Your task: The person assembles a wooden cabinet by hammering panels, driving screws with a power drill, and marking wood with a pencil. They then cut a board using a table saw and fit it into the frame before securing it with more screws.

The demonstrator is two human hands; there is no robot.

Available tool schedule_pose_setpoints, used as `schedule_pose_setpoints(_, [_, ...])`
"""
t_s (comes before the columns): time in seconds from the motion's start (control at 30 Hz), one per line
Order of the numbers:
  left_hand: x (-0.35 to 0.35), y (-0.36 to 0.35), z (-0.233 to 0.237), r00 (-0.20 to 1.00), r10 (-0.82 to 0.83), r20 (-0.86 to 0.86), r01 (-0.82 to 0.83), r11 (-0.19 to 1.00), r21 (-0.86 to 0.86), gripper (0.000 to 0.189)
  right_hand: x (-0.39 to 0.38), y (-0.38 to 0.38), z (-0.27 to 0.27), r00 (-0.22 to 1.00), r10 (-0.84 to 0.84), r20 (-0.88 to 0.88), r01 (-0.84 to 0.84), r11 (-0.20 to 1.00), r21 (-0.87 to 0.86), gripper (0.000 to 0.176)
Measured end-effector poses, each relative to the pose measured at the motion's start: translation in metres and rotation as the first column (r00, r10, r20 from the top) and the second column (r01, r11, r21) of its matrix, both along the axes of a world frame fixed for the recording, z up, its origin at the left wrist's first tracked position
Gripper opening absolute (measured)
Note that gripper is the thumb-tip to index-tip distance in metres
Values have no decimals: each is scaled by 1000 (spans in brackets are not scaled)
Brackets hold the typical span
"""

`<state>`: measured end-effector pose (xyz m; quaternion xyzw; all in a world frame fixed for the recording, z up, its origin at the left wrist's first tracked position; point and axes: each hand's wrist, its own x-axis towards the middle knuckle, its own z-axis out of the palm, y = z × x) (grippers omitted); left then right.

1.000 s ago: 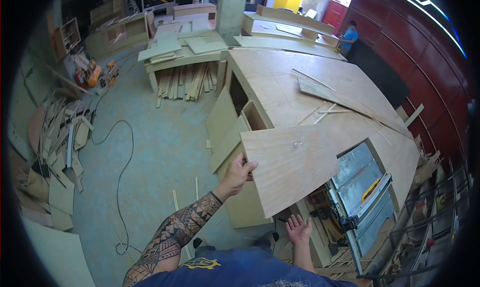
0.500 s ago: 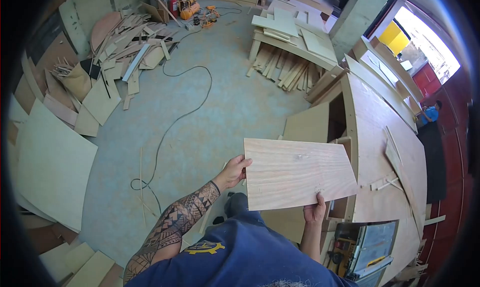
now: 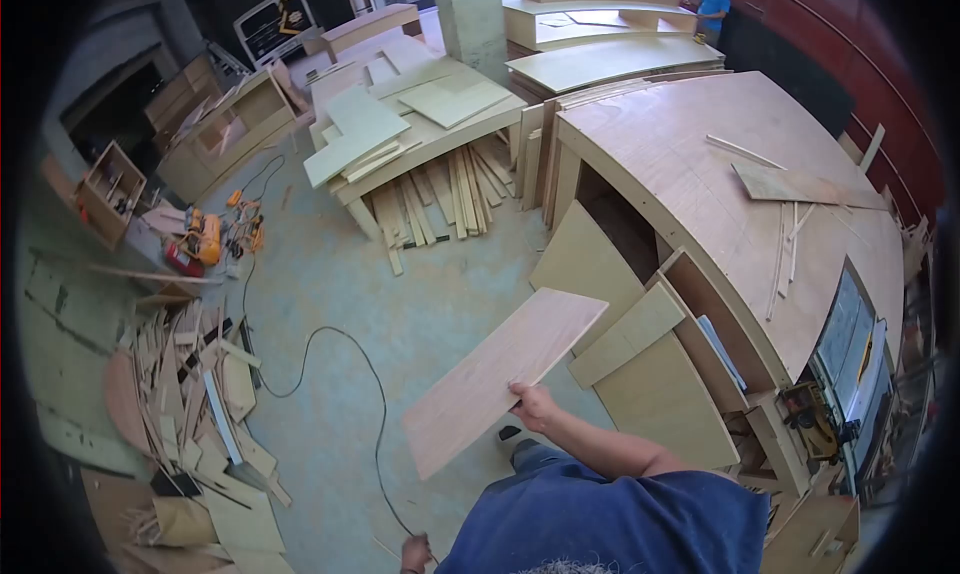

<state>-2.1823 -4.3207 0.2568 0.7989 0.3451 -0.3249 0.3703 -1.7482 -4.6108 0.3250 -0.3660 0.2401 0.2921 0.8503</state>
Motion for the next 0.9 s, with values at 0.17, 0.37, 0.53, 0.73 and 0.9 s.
schedule_pose_setpoints(0.17, [99, 105, 0, 994, -77, 74, 78, 997, -5, 33, 42, 96, 7, 989, 125, -82, -135, 982, -131, 45])
schedule_pose_setpoints(0.37, [192, 248, -13, 984, -74, 159, 73, 997, 11, 35, 114, 237, -5, 976, 190, -108, -205, 966, -154, 45])
schedule_pose_setpoints(0.53, [260, 389, -17, 963, 43, 265, -57, 997, 46, 37, 200, 376, -22, 975, 186, -118, -204, 965, -167, 43])
schedule_pose_setpoints(0.73, [381, 541, 51, 775, 371, 511, -518, 836, 181, 35, 304, 503, 1, 995, 94, -31, -96, 991, -98, 35])
schedule_pose_setpoints(0.9, [549, 686, 114, 254, 738, 625, -754, 555, -350, 32, 401, 581, 44, 994, -87, 68, 79, 990, 113, 49])
